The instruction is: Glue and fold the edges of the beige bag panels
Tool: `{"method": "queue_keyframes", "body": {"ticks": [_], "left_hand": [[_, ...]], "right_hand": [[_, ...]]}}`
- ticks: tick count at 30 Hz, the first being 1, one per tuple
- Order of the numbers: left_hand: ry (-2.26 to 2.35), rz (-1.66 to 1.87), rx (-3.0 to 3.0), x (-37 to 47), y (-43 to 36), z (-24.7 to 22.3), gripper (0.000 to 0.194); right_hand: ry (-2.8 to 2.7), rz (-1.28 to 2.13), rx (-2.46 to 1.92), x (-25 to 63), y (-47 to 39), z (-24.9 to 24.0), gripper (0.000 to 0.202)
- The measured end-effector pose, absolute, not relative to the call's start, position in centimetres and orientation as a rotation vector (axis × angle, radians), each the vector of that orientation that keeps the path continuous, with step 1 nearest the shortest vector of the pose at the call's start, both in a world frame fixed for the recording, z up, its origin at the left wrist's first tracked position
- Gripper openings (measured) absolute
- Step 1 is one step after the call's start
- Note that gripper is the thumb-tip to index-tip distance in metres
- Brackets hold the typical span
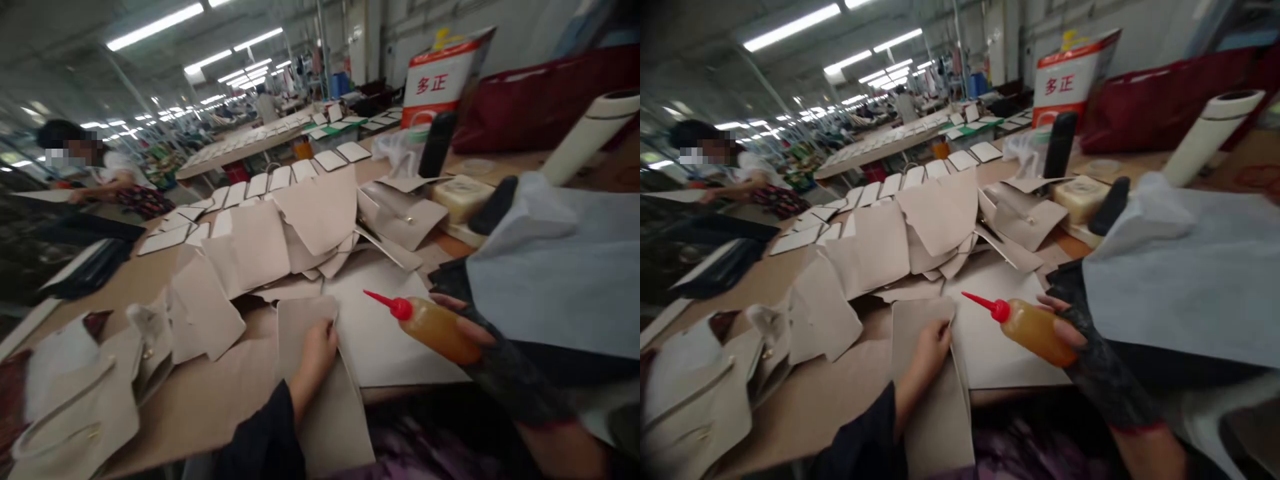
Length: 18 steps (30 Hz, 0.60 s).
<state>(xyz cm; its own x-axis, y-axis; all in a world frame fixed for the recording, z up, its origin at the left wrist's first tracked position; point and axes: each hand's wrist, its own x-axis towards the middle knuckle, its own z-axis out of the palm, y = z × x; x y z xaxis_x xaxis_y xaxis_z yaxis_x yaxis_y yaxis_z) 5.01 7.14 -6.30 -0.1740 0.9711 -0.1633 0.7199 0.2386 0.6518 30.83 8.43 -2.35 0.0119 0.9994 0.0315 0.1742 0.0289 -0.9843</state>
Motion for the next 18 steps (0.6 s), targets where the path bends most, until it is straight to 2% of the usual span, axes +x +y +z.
{"method": "queue_keyframes", "body": {"ticks": [2, 10, 18], "left_hand": [[1.958, 0.592, 1.583, 4.9, 7.4, -6.7, 0.027], [2.014, 0.606, 1.635, 4.2, 7.3, -6.5, 0.022], [1.981, 0.673, 1.622, 4.1, 7.2, -6.9, 0.022]], "right_hand": [[-1.263, 1.196, -1.388, 31.4, 7.3, -3.2, 0.033], [-1.524, 0.889, -1.455, 29.0, 9.1, -3.7, 0.027], [-1.607, 0.895, -1.461, 27.4, 10.2, -2.6, 0.030]]}}
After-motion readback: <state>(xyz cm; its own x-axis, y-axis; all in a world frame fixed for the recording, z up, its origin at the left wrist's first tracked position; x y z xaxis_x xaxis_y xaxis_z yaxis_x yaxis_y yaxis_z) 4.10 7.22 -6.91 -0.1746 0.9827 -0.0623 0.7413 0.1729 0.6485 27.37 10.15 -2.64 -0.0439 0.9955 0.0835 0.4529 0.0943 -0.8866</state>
